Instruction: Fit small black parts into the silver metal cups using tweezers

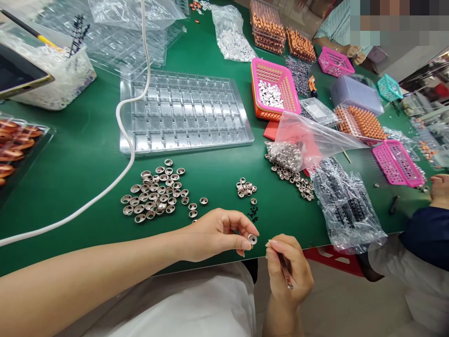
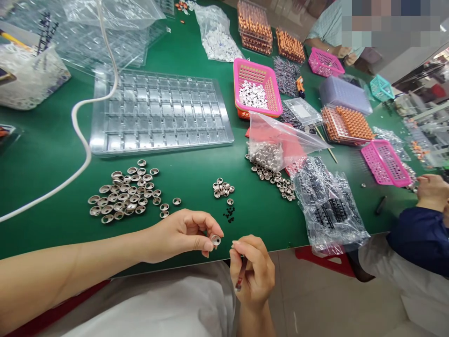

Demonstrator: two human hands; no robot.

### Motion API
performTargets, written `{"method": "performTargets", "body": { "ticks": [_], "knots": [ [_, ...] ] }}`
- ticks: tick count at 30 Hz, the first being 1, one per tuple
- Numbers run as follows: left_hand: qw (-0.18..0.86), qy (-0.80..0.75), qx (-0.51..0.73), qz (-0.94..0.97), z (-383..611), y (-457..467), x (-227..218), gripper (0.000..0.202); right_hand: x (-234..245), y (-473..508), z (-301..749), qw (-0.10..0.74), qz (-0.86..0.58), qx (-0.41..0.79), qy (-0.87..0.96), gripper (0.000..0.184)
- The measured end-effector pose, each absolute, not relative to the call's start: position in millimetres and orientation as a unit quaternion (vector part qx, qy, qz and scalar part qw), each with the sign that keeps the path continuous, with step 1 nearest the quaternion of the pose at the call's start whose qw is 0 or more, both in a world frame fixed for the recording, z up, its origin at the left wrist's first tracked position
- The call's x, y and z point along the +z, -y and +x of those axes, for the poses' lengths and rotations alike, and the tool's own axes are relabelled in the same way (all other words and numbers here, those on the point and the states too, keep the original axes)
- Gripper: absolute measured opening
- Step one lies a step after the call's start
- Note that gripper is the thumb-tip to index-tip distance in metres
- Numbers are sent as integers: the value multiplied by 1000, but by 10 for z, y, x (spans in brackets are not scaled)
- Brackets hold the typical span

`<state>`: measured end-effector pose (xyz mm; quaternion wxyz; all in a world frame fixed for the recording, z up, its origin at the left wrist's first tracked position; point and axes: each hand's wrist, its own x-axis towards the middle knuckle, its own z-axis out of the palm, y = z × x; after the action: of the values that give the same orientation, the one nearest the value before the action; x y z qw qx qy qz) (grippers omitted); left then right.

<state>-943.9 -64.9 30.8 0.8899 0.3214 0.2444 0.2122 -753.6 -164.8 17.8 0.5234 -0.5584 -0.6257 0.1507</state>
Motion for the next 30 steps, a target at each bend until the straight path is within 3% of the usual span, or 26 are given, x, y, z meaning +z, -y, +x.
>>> {"method": "performTargets", "body": {
  "ticks": [25,30],
  "knots": [
    [884,-260,188,341,-9431,664,350,26,157,1698,-7559,526,-566,149,617,24],
    [742,-325,187,555,-9523,567,441,17,98,1698,-7505,541,-568,182,593,19]
  ]
}}
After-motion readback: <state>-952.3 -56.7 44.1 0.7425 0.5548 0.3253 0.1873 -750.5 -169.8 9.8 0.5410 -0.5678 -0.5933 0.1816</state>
